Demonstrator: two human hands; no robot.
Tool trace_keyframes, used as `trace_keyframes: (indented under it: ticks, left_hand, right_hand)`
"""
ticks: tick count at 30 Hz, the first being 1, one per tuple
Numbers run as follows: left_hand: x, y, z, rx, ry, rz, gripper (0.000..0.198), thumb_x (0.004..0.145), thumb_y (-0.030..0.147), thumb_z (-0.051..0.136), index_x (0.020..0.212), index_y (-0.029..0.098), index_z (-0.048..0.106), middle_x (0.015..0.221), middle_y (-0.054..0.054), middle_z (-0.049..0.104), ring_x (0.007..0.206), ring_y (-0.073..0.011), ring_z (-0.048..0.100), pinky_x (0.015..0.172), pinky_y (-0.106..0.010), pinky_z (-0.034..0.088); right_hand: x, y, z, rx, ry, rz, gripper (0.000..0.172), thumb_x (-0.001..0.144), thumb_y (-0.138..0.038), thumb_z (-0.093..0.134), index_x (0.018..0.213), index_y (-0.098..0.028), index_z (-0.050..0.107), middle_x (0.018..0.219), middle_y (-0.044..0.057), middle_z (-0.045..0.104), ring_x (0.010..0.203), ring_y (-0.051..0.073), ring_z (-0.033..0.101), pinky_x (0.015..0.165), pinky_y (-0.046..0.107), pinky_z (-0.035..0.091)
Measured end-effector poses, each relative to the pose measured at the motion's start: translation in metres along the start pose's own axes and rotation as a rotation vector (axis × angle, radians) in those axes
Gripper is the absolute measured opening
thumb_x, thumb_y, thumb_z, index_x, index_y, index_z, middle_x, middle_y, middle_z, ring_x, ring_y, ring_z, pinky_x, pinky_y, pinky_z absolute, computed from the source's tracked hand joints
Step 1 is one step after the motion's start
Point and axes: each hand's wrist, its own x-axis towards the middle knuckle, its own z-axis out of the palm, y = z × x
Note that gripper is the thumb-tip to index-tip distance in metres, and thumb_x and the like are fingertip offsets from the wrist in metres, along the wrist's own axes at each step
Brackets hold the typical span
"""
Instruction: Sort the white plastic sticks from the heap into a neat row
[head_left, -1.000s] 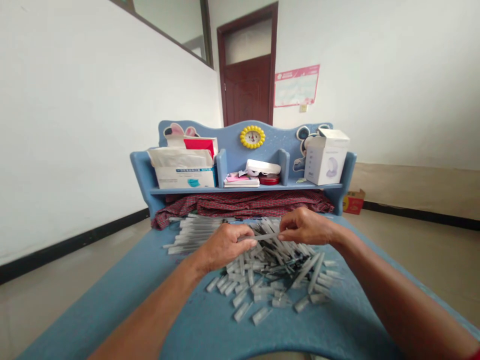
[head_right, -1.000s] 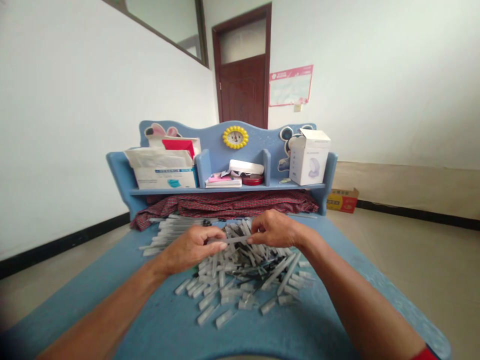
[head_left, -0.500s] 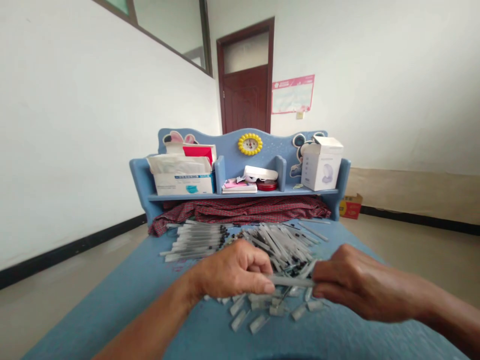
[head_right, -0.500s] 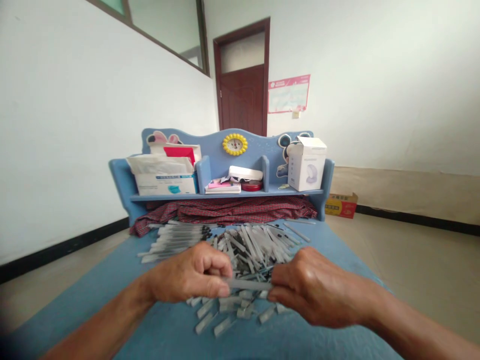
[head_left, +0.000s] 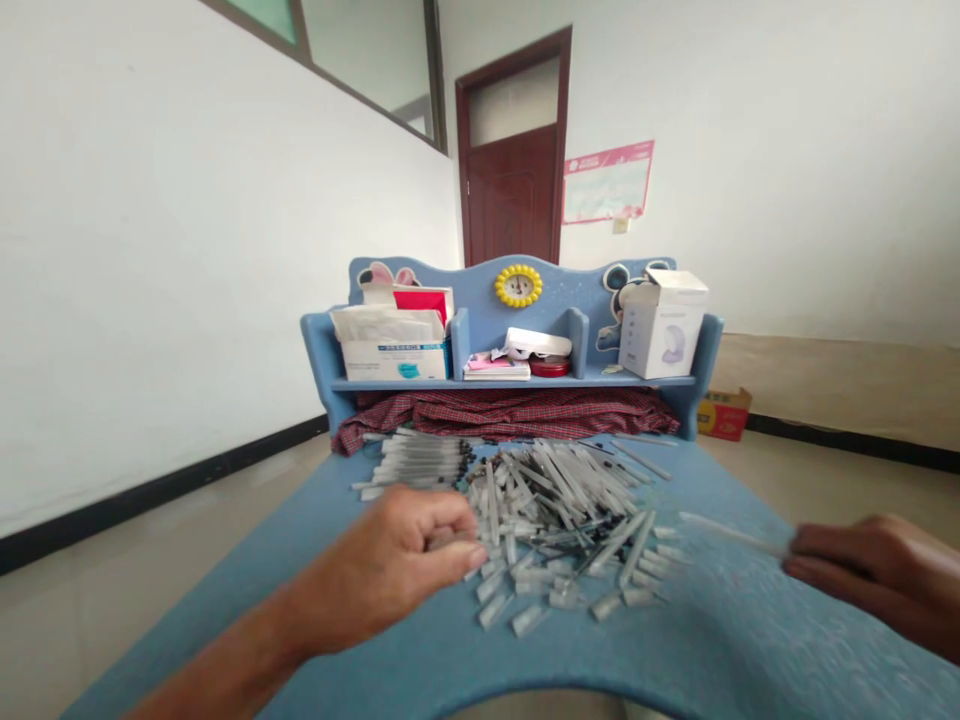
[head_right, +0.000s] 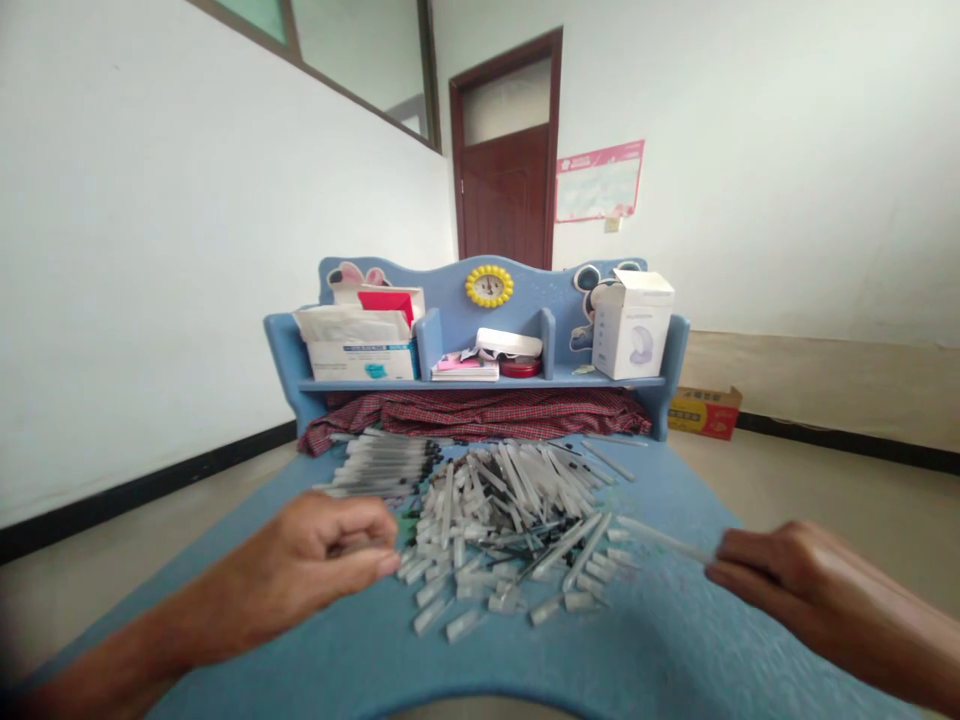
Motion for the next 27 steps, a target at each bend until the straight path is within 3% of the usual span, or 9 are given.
trace_keyframes:
  ticks: [1, 4, 9, 14, 20, 27]
  left_hand:
    - [0.001, -0.002, 0.004, 0.072, -0.004, 0.035, 0.022, 0.082, 0.032, 0.052, 0.066, 0.017, 0.055, 0.053, 0.006, 0.045, 0.050, -0.0078, 0.042, 0.049, -0.018, 0.028]
    - [0.011, -0.005, 0.022, 0.328, 0.024, 0.151, 0.017, 0.084, 0.025, 0.049, 0.070, 0.018, 0.054, 0.064, 0.002, 0.056, 0.063, -0.0124, 0.054, 0.059, -0.021, 0.035]
    - [0.025, -0.024, 0.031, 0.624, 0.135, 0.118, 0.010, 0.085, 0.023, 0.048, 0.076, 0.019, 0.054, 0.076, -0.003, 0.061, 0.073, -0.0197, 0.059, 0.064, -0.026, 0.040]
    - [0.032, -0.041, 0.032, 0.659, 0.163, 0.061, 0.009, 0.083, 0.023, 0.049, 0.078, 0.020, 0.056, 0.078, -0.004, 0.062, 0.075, -0.0204, 0.061, 0.064, -0.026, 0.042]
    - [0.045, -0.050, 0.043, 0.685, 0.184, 0.007, 0.007, 0.080, 0.022, 0.052, 0.079, 0.018, 0.058, 0.081, -0.006, 0.063, 0.078, -0.0223, 0.063, 0.066, -0.028, 0.046]
    - [0.052, -0.053, 0.050, 0.675, 0.195, -0.068, 0.011, 0.080, 0.024, 0.053, 0.086, 0.017, 0.060, 0.088, -0.009, 0.063, 0.082, -0.0235, 0.064, 0.070, -0.030, 0.048]
  right_hand:
    - [0.010, 0.001, -0.001, -0.007, -0.052, 0.020, 0.034, 0.091, -0.039, 0.040, 0.068, -0.027, 0.061, 0.056, 0.006, 0.060, 0.049, 0.014, 0.058, 0.048, 0.028, 0.036]
    - [0.040, -0.010, 0.010, -0.142, -0.037, -0.050, 0.034, 0.093, -0.041, 0.037, 0.075, -0.024, 0.060, 0.063, 0.002, 0.062, 0.057, 0.015, 0.061, 0.052, 0.027, 0.035]
    - [0.072, -0.031, 0.032, -0.309, 0.013, -0.251, 0.026, 0.093, -0.030, 0.040, 0.081, -0.021, 0.061, 0.071, 0.002, 0.062, 0.057, 0.013, 0.057, 0.051, 0.025, 0.029]
    - [0.088, -0.037, 0.038, -0.357, 0.014, -0.281, 0.019, 0.090, -0.022, 0.045, 0.079, -0.019, 0.060, 0.073, 0.003, 0.061, 0.054, 0.011, 0.054, 0.049, 0.025, 0.025]
    - [0.092, -0.036, 0.052, -0.347, 0.011, -0.218, 0.014, 0.088, -0.019, 0.046, 0.086, -0.019, 0.059, 0.084, 0.006, 0.061, 0.065, 0.015, 0.060, 0.051, 0.024, 0.032]
    - [0.081, -0.022, 0.068, -0.213, 0.137, -0.177, 0.018, 0.086, -0.026, 0.045, 0.090, -0.027, 0.062, 0.083, 0.003, 0.061, 0.063, 0.014, 0.061, 0.052, 0.023, 0.040]
